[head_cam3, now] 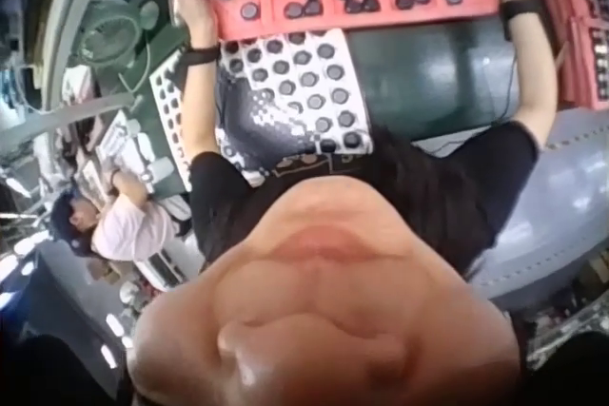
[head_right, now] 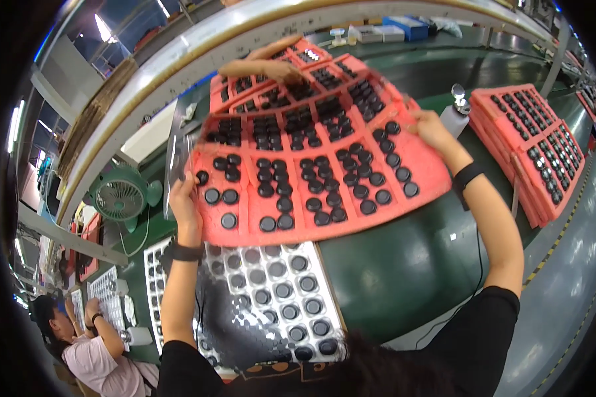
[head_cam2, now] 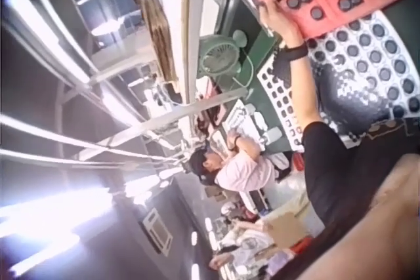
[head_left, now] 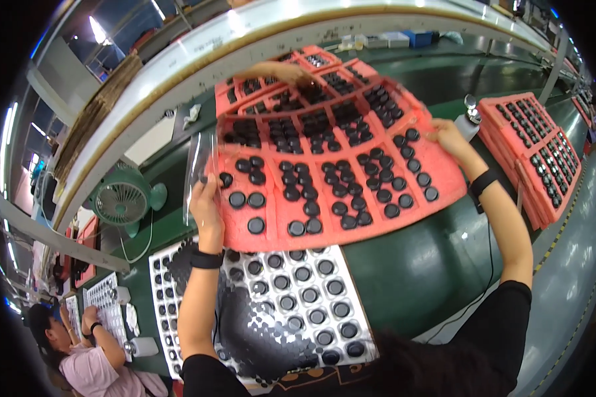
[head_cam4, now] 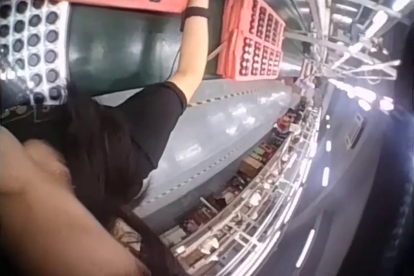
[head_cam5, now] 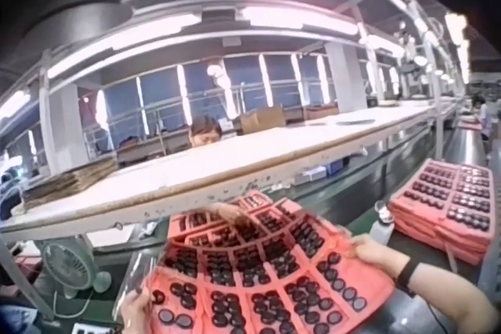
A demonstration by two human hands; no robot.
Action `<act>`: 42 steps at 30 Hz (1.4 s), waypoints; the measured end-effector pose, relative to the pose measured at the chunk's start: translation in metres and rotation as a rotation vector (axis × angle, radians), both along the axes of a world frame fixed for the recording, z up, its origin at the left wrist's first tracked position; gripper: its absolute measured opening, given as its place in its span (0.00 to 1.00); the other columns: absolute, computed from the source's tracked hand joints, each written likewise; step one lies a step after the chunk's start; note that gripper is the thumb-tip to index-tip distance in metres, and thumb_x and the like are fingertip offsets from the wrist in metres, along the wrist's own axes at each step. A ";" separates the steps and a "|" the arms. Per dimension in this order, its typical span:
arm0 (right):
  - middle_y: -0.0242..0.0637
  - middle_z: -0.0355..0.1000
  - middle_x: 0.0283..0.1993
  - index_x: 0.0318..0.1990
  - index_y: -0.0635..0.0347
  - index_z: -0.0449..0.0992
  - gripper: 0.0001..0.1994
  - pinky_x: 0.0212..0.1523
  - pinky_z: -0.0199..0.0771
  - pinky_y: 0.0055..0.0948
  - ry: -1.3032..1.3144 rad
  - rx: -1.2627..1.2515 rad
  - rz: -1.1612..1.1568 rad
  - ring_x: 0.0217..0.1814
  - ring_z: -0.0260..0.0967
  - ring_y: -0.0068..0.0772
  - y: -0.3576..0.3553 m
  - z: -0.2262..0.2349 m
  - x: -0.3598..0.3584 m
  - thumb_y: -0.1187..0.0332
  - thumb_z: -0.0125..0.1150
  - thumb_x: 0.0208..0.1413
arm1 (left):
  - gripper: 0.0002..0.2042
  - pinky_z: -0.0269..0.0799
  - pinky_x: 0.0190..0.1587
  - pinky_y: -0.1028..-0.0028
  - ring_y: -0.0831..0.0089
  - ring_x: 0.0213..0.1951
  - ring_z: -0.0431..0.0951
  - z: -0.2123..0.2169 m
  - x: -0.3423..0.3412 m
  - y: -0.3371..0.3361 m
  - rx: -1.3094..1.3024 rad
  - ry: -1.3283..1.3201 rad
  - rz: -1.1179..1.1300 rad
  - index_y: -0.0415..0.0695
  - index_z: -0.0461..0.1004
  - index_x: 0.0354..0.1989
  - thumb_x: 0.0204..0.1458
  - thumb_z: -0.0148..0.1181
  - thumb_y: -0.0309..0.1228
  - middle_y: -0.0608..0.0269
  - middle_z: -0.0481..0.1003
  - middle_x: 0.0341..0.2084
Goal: The person moves a pink foam tray of black components, places a white plastic tray on the table, and peels small black circular stickers from a sheet. They then press the stickers onto the center of each component in the white tray one by one.
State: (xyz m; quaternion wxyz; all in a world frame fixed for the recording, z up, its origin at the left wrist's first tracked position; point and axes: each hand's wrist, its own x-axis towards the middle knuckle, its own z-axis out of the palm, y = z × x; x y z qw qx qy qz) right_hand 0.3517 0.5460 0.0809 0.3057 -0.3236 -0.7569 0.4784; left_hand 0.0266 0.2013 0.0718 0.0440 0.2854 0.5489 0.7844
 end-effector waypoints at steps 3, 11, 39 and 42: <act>0.33 0.71 0.32 0.36 0.68 0.72 0.10 0.34 0.68 0.23 -0.052 0.077 -0.064 0.33 0.67 0.23 0.027 -0.028 0.000 0.79 0.52 0.44 | 0.08 0.53 0.26 0.85 0.86 0.22 0.62 0.002 0.003 -0.005 -0.032 0.006 -0.048 0.40 0.71 0.21 0.49 0.52 0.29 0.73 0.68 0.19; 0.37 0.72 0.31 0.39 0.62 0.74 0.16 0.33 0.67 0.25 0.038 0.162 -0.135 0.32 0.68 0.25 0.017 -0.039 -0.008 0.78 0.53 0.37 | 0.10 0.51 0.24 0.84 0.87 0.19 0.59 0.003 -0.003 0.000 -0.017 0.056 -0.017 0.41 0.70 0.17 0.49 0.52 0.28 0.75 0.65 0.15; 0.33 0.71 0.35 0.46 0.68 0.69 0.16 0.36 0.65 0.17 0.275 0.137 -0.113 0.34 0.65 0.19 0.005 -0.035 -0.018 0.76 0.52 0.46 | 0.08 0.55 0.24 0.85 0.85 0.20 0.64 0.020 0.000 -0.001 -0.030 0.021 0.010 0.39 0.70 0.18 0.48 0.54 0.27 0.70 0.70 0.17; 0.33 0.71 0.35 0.46 0.67 0.69 0.16 0.37 0.65 0.17 0.299 0.128 -0.080 0.34 0.65 0.18 -0.004 -0.027 -0.021 0.76 0.52 0.46 | 0.08 0.55 0.25 0.84 0.84 0.21 0.64 0.021 -0.001 -0.002 -0.003 0.005 -0.001 0.39 0.71 0.18 0.48 0.54 0.26 0.69 0.70 0.18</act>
